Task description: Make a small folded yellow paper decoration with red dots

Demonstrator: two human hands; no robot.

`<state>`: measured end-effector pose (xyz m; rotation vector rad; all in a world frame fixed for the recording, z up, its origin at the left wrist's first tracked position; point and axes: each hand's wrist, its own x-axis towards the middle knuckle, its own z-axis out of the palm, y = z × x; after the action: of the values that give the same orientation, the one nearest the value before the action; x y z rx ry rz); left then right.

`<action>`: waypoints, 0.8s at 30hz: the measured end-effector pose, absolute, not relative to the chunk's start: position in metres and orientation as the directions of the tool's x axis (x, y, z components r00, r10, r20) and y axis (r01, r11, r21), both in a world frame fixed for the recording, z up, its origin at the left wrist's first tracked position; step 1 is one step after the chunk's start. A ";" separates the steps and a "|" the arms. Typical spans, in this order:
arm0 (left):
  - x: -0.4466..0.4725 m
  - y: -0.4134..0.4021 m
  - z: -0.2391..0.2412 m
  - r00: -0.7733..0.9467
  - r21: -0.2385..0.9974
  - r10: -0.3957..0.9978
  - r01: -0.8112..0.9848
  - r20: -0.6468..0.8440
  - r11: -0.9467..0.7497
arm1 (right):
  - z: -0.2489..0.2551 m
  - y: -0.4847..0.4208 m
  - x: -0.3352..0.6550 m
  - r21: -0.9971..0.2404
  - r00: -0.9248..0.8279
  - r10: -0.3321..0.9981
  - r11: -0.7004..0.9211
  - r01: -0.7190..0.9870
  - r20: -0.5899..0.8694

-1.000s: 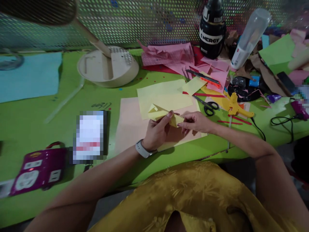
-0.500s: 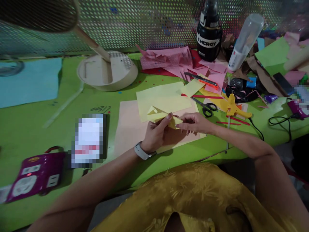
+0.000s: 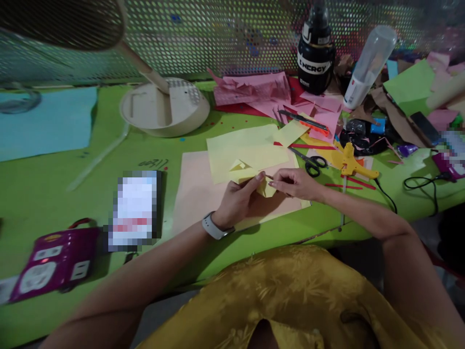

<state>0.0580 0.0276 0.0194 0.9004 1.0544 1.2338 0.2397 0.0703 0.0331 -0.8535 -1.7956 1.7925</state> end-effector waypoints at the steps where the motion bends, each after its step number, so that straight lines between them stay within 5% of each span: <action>1: 0.057 0.028 0.019 0.020 0.951 0.990 -0.277 -0.138 0.138 | 0.033 0.070 0.240 -0.994 -0.706 0.701 -0.030 0.106 -0.096; 9: 0.055 0.023 0.024 0.324 0.900 0.913 -0.274 -0.246 0.340 | 0.040 0.073 0.241 -0.988 -0.647 0.761 0.130 0.084 0.045; 24: 0.053 0.023 0.026 0.424 0.899 0.863 -0.205 -0.274 0.386 | 0.035 0.071 0.239 -0.967 -0.613 0.780 0.235 0.097 0.128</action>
<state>0.0534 0.0232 0.0258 0.9179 0.8669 0.8014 0.2390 0.0708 0.0349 -0.8022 -1.8921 1.4159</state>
